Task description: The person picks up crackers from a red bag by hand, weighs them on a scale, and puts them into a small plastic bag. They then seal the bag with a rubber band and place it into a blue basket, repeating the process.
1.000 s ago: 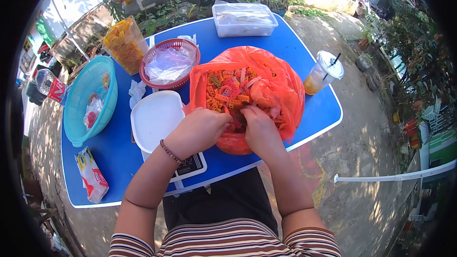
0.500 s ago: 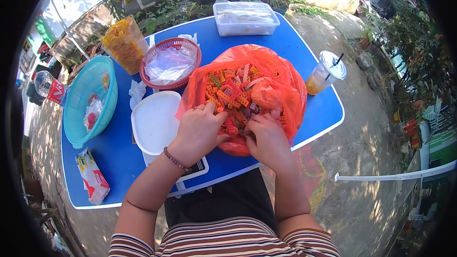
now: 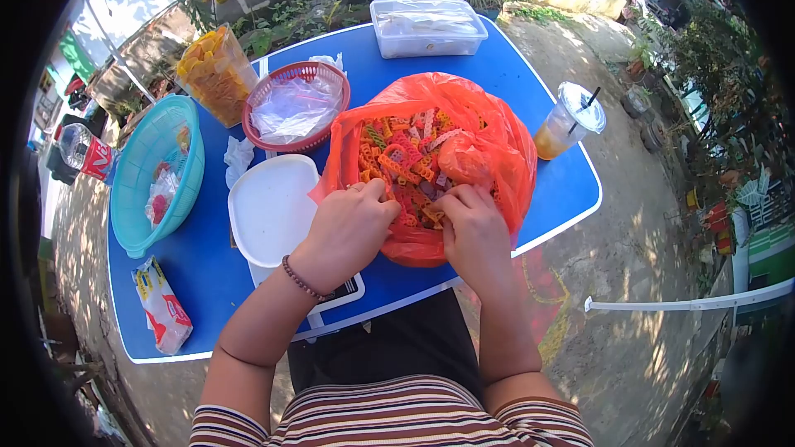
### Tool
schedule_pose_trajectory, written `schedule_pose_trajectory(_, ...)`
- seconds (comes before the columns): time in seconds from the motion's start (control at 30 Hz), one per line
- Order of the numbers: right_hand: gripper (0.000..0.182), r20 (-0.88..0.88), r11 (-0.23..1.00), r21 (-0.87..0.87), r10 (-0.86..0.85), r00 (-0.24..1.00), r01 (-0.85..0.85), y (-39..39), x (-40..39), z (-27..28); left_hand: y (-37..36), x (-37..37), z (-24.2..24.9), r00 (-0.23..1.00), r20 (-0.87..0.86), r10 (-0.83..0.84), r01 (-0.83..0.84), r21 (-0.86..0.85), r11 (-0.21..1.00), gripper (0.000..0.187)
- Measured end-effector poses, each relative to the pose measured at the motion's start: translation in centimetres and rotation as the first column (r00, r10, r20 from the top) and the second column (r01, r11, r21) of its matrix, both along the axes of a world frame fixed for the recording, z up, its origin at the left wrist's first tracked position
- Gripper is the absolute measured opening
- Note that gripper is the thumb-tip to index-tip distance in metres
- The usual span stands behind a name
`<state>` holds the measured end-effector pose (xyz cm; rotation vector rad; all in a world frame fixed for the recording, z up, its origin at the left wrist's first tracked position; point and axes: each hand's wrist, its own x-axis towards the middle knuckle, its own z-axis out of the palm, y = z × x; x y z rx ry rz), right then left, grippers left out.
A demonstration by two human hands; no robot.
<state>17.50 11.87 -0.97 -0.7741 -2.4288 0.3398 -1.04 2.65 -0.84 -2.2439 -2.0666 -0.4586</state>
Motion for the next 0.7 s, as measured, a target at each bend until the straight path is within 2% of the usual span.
schedule_pose_trajectory(0.1,0.016,0.191,0.975,-0.173,0.173,0.966,-0.141,-0.5,-0.1,-0.4,-0.1,0.0,-0.1,0.998,-0.039,0.057,-0.059,-0.047,0.997,0.008)
schedule_pose_trajectory(0.2,0.021,0.135,0.97,-0.173,0.193,0.972,-0.168,-0.9,-1.4,-1.5,0.1,-0.3,-0.4,0.994,-0.071,0.078,-0.079,-0.02,0.997,0.008)
schedule_pose_trajectory(0.3,0.037,0.026,0.964,-0.223,0.156,0.987,-0.146,-0.1,-2.2,-1.9,0.0,-0.3,-0.3,0.994,-0.081,0.071,-0.073,-0.022,0.997,0.008)
schedule_pose_trajectory(0.37,0.048,0.068,0.986,-0.125,0.117,0.991,-0.108,0.1,-2.1,-1.8,-0.1,-0.3,-0.2,0.993,-0.09,0.073,-0.076,-0.035,0.997,0.009)
schedule_pose_trajectory(0.4,0.055,0.088,0.993,-0.075,0.094,0.992,-0.088,0.2,-2.0,-1.8,-0.1,-0.3,-0.2,0.995,-0.068,0.071,-0.074,-0.043,0.996,0.012)
schedule_pose_trajectory(0.5,0.061,0.115,0.984,-0.139,0.132,0.985,-0.116,0.3,-1.8,-1.6,0.1,-0.3,-0.3,0.997,-0.027,0.076,-0.078,-0.064,0.995,0.03)
schedule_pose_trajectory(0.6,0.058,0.054,0.99,-0.109,0.094,0.994,-0.088,0.0,-2.0,-1.5,0.0,-0.4,-0.3,0.993,-0.042,0.107,-0.11,-0.083,0.99,0.053)
schedule_pose_trajectory(0.7,0.051,0.223,0.971,-0.24,0.064,0.973,-0.009,0.1,-2.1,-1.0,0.1,-0.5,-0.1,0.988,-0.072,0.14,-0.146,-0.089,0.985,0.068)
